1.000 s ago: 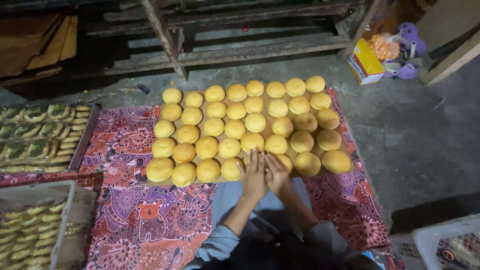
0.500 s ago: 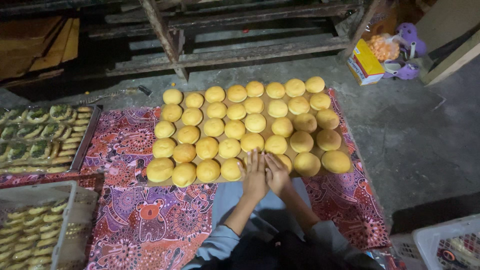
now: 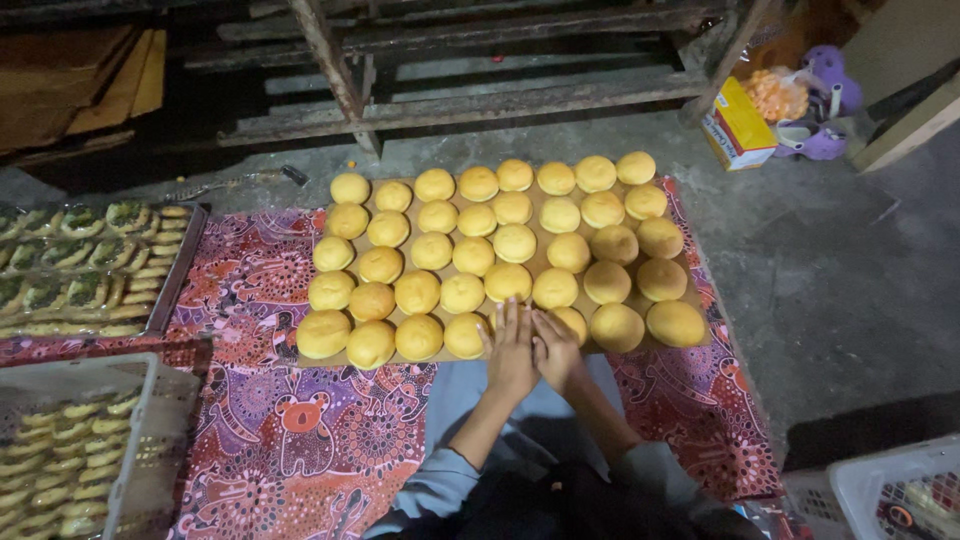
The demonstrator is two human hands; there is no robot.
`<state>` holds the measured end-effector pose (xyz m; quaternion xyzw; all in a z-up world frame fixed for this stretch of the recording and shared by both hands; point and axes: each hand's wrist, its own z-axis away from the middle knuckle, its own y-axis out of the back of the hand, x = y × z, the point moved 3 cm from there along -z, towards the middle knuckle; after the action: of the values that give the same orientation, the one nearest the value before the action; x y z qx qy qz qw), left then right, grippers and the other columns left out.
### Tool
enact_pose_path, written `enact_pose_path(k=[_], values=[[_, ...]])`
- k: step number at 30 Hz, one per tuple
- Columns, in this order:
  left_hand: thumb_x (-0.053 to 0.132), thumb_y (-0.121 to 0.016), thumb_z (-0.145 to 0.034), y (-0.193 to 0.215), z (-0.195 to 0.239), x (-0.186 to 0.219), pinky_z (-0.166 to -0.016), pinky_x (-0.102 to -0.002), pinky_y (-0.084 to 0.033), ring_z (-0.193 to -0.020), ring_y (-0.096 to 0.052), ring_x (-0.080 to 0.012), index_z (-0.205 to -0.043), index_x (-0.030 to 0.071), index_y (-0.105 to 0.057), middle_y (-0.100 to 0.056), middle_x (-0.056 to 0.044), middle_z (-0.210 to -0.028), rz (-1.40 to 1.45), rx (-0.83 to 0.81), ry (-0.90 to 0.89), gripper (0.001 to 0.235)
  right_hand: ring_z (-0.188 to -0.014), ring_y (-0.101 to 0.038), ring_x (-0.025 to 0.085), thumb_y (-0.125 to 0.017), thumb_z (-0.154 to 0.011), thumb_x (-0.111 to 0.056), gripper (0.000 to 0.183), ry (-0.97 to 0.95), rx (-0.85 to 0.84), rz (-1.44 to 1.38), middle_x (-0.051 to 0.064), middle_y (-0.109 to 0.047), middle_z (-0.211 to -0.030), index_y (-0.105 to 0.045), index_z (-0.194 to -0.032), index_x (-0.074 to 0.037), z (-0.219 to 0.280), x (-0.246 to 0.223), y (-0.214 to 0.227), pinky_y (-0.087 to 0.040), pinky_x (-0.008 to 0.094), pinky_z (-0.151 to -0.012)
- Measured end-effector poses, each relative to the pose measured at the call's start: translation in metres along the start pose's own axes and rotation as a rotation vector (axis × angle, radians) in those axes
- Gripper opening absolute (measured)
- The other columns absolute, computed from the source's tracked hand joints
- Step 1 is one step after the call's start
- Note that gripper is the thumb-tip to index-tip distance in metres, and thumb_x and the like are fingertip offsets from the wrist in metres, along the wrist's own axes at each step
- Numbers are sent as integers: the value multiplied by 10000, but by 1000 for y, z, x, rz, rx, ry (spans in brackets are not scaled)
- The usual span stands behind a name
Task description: The person sits on the floor and uses a small knife to cut a slit into the top of each round bun. They handle the buns one at a time, pick them up, cut them, and place them back in a separate pile on the right side of the board.
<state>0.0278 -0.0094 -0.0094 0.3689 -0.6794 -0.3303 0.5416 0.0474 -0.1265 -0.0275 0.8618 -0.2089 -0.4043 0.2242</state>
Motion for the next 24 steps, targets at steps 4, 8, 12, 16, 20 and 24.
enact_pose_path(k=[4, 8, 12, 16, 20, 24], values=[[261, -561, -952, 1, -1, -1, -1182, -715, -1, -1566, -127, -387, -1555, 70, -365, -182, -187, -1688, -6, -14, 4, 663, -1206, -627, 443, -627, -842, 31, 465, 11, -7, -6, 286, -645, -1295, -613, -1304, 82, 0, 2, -1, -493, 449, -1067], [258, -569, -943, 1, -2, -1, -1181, -710, -8, -1556, -141, -396, -1554, 60, -367, -190, -199, -1677, 12, -5, 11, 674, -1190, -629, 429, -634, -817, 26, 475, 2, -16, 8, 271, -659, -1275, -630, -1291, 69, -4, 7, -3, -494, 444, -1061], [251, -575, -948, -3, 0, 1, -1189, -697, -21, -1547, -162, -407, -1557, 39, -355, -204, -209, -1674, 46, 35, 5, 681, -1201, -638, 405, -642, -816, 26, 466, -23, -60, 34, 260, -664, -1287, -639, -1281, 56, 0, 12, -5, -496, 434, -1070], [231, -585, -928, -12, -1, 1, -1181, -705, -19, -1544, -161, -412, -1552, 50, -374, -216, -212, -1665, 6, 8, -2, 683, -1202, -620, 428, -648, -804, 45, 484, -57, -23, -17, 278, -650, -1279, -633, -1287, 55, 3, 18, -5, -495, 445, -1055], [220, -593, -939, -11, -2, 5, -1192, -701, -29, -1551, -175, -413, -1531, 53, -406, -233, -214, -1664, 16, 26, -23, 643, -1189, -623, 430, -649, -786, 56, 517, -62, 1, -33, 273, -653, -1269, -636, -1303, 37, 5, 21, -4, -497, 444, -1050], [216, -631, -923, -5, -3, 14, -1175, -713, -26, -1530, -173, -444, -1537, 42, -407, -226, -250, -1648, 12, 72, -94, 676, -1168, -676, 384, -636, -848, 15, 462, -177, 21, -183, 257, -659, -1276, -631, -1310, 23, 15, 36, -1, -543, 395, -995]])
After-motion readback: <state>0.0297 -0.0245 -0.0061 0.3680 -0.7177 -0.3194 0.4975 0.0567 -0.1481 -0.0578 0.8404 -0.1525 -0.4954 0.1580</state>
